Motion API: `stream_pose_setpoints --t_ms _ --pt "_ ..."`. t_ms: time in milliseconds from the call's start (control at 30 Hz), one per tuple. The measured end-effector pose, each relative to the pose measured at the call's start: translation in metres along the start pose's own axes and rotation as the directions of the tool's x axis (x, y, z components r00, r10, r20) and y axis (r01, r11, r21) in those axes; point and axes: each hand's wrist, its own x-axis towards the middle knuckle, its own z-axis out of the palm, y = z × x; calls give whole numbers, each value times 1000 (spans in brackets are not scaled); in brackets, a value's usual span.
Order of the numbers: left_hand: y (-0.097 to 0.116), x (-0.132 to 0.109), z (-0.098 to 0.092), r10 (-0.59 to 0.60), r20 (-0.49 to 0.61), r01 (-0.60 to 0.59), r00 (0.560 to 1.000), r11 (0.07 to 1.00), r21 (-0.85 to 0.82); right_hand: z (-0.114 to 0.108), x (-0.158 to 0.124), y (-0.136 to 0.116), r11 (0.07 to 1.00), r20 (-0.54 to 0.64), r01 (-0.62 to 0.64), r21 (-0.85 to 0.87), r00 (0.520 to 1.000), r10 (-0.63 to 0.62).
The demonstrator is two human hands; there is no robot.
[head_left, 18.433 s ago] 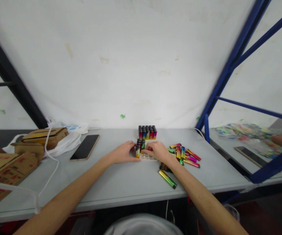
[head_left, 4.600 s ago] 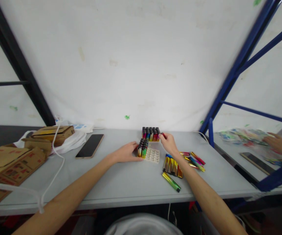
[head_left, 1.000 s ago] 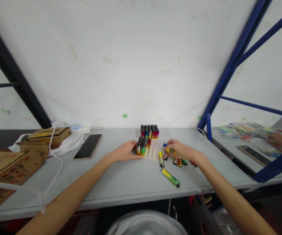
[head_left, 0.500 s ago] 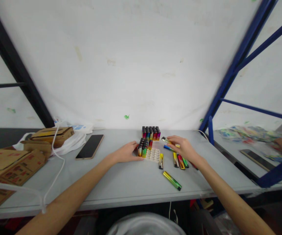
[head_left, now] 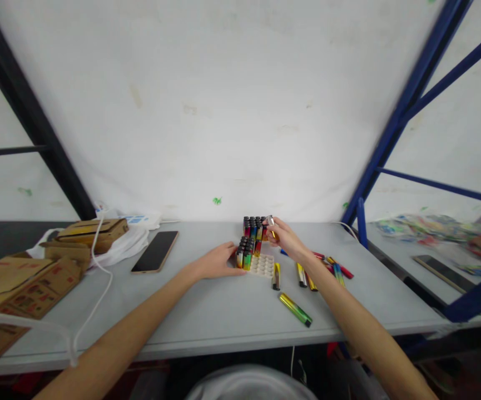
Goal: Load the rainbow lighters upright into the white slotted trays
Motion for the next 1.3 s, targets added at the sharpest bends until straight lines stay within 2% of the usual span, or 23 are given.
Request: stream_pose_setpoints --t_ms 133,267,400,567,700,933,1100,1300 --pt "0 0 0 1 -8 -1 1000 1000 -1 -3 7 15 1000 -46 24 16 999 -24" --pt "-2 1 1 1 -8 -1 1000 1000 -2 -8 4 26 993 -80 -89 74 992 95" --pt "-3 1 1 -6 2 6 1000 1000 -9 -7 -1 34 982 -120 -190 17 974 190" --pt "1 0 -2 -2 0 2 1000 1000 -23 -1 -2 46 985 -172 -169 -37 972 160" --pt "1 0 -2 2 10 -2 1000 1000 -12 1 -2 51 984 -165 -171 -40 973 162" --pt "1 1 -2 -2 12 2 1000 1000 4 2 -5 51 985 -131 -154 -75 981 144" --pt "0 1 -2 -2 20 2 1000 1000 -3 4 -4 50 983 -160 -184 -16 971 179" --pt "0 1 -1 2 -4 -2 1000 1000 -25 4 -4 49 982 -134 -191 1 973 189"
